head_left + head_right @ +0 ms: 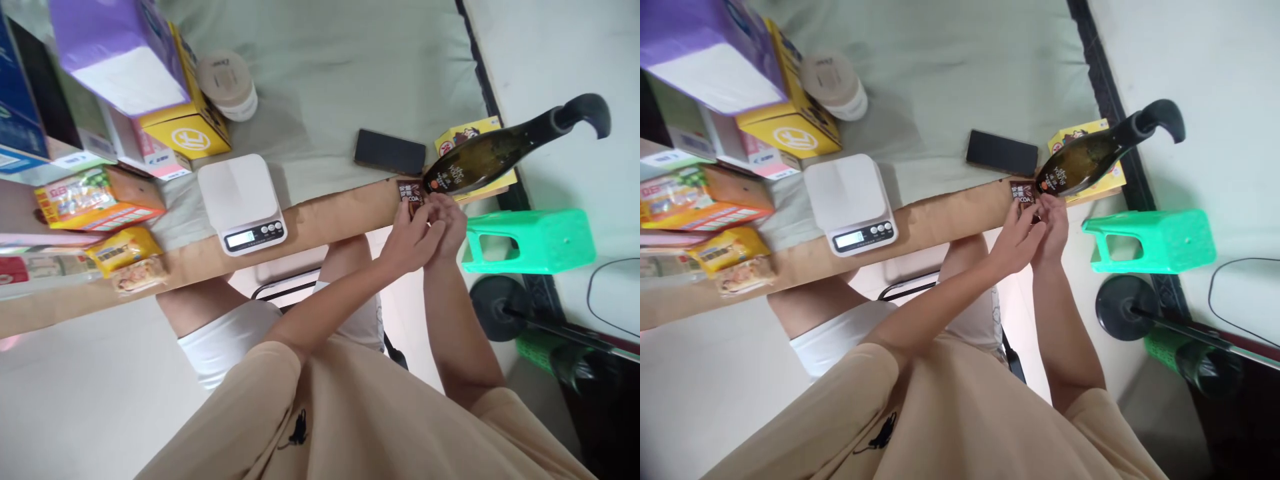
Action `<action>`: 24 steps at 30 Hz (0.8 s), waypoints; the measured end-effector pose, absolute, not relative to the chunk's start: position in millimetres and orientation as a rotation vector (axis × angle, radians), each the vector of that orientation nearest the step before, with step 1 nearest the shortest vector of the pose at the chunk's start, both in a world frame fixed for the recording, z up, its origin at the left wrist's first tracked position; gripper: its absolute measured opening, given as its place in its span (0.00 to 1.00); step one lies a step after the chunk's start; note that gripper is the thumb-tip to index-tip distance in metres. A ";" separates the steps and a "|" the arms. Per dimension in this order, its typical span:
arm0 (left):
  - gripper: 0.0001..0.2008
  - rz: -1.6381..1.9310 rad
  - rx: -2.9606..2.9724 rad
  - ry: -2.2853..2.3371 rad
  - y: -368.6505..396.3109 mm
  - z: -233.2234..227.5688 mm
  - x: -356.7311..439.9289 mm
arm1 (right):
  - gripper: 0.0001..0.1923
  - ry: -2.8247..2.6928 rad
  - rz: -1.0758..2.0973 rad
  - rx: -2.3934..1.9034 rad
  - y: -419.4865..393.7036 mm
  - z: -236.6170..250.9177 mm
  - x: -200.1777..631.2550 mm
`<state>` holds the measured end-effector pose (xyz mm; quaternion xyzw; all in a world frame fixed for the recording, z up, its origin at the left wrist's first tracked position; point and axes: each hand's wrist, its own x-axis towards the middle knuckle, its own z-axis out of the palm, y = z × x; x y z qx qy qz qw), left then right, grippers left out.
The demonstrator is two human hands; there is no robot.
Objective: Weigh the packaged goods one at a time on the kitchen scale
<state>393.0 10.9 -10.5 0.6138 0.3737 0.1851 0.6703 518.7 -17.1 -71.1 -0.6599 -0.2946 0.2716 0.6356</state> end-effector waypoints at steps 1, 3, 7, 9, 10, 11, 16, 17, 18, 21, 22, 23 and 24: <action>0.27 0.399 1.377 0.841 12.5 -11.6 396.3 | 0.15 -0.539 0.617 -1.486 -15.5 -68.6 516.1; 0.27 0.384 1.380 0.835 14.7 -14.1 399.5 | 0.14 -0.342 0.620 -1.427 -13.5 -61.4 506.7; 0.26 0.430 1.433 0.851 13.9 -20.8 390.7 | 0.14 -0.319 0.574 -1.401 -23.2 -48.9 488.1; 0.26 0.442 1.474 0.845 11.9 -25.5 374.6 | 0.12 -0.311 0.530 -1.416 -34.9 -45.8 482.1; 0.27 0.452 1.498 0.836 10.8 -28.1 362.6 | 0.11 -0.308 0.516 -1.422 -41.1 -45.2 478.9; 0.28 0.473 1.523 0.829 9.7 -30.7 347.8 | 0.10 -0.306 0.515 -1.422 -47.0 -45.1 474.7; 0.32 0.741 1.649 0.852 1.8 -38.4 238.2 | 0.10 -0.418 0.633 -1.410 -61.2 -53.7 425.3; 0.31 0.798 1.667 0.886 -1.0 -38.6 212.1 | 0.11 -0.477 0.679 -1.405 -60.8 -56.2 409.1; 0.29 0.856 1.680 0.932 -4.3 -38.6 185.8 | 0.11 -0.541 0.728 -1.398 -59.6 -58.3 391.5; 0.27 1.059 1.631 1.151 -17.1 -39.7 108.8 | 0.12 -0.734 0.899 -1.365 -53.0 -60.0 334.0; 0.28 1.134 1.579 1.248 -21.7 -40.9 84.8 | 0.13 -0.798 0.969 -1.354 -50.0 -58.4 314.4; 0.29 1.207 1.515 1.349 -26.0 -42.6 61.8 | 0.13 -0.873 1.043 -1.343 -46.5 -55.9 294.8; 0.29 1.271 1.446 1.453 -29.8 -44.7 40.2 | 0.13 -0.965 1.120 -1.329 -42.5 -52.5 275.2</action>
